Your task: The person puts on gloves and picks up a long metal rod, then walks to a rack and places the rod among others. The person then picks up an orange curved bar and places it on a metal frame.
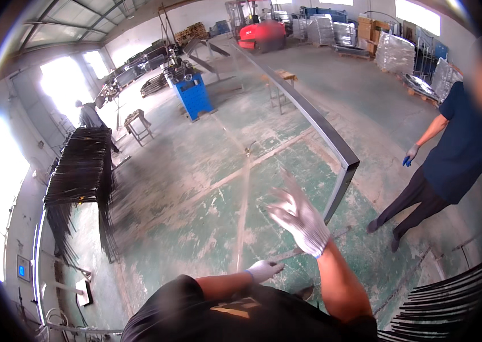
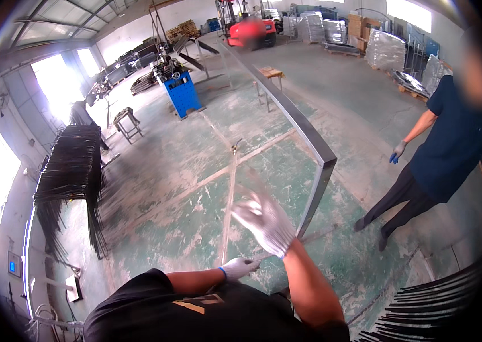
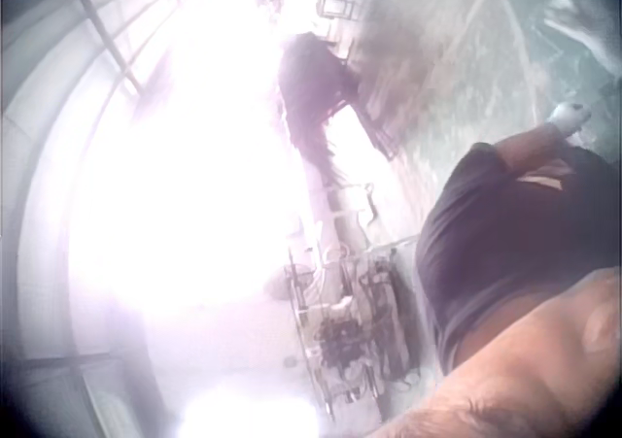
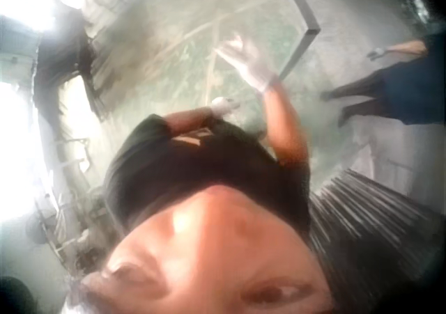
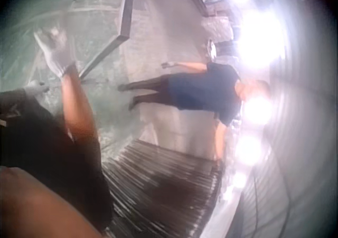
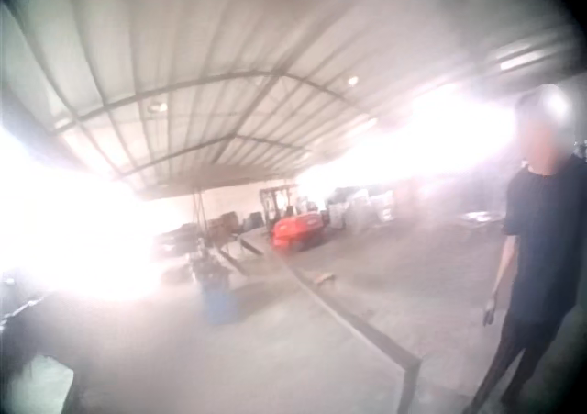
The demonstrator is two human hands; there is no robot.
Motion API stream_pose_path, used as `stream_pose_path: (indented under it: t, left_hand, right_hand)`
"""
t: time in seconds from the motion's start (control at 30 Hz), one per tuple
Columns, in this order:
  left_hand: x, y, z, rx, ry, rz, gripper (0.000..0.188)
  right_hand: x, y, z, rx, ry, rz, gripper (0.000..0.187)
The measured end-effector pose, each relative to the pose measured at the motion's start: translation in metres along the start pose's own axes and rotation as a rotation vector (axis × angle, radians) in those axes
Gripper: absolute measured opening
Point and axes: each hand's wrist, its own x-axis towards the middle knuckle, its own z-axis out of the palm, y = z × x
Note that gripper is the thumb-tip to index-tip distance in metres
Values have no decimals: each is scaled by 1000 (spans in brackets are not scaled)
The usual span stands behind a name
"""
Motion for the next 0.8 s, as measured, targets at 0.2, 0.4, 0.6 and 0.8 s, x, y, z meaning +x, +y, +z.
stream_pose_path:
  t: [0.2, 0.4, 0.6, 0.8]
  left_hand:
    - [30, 44, 18, -525, -54, -175, 69]
    - [52, 68, 9, -617, 7, -39, 72]
    - [90, 77, -9, -890, 4, 59, 75]
    - [97, 97, -34, -1289, 43, 126, 67]
  right_hand:
    - [80, -75, -8, -288, -345, -250, 107]
    - [110, -120, -9, -199, -456, -196, 103]
    - [121, -139, -9, -216, -549, -110, 102]
    - [116, -139, -15, -504, -431, -150, 81]
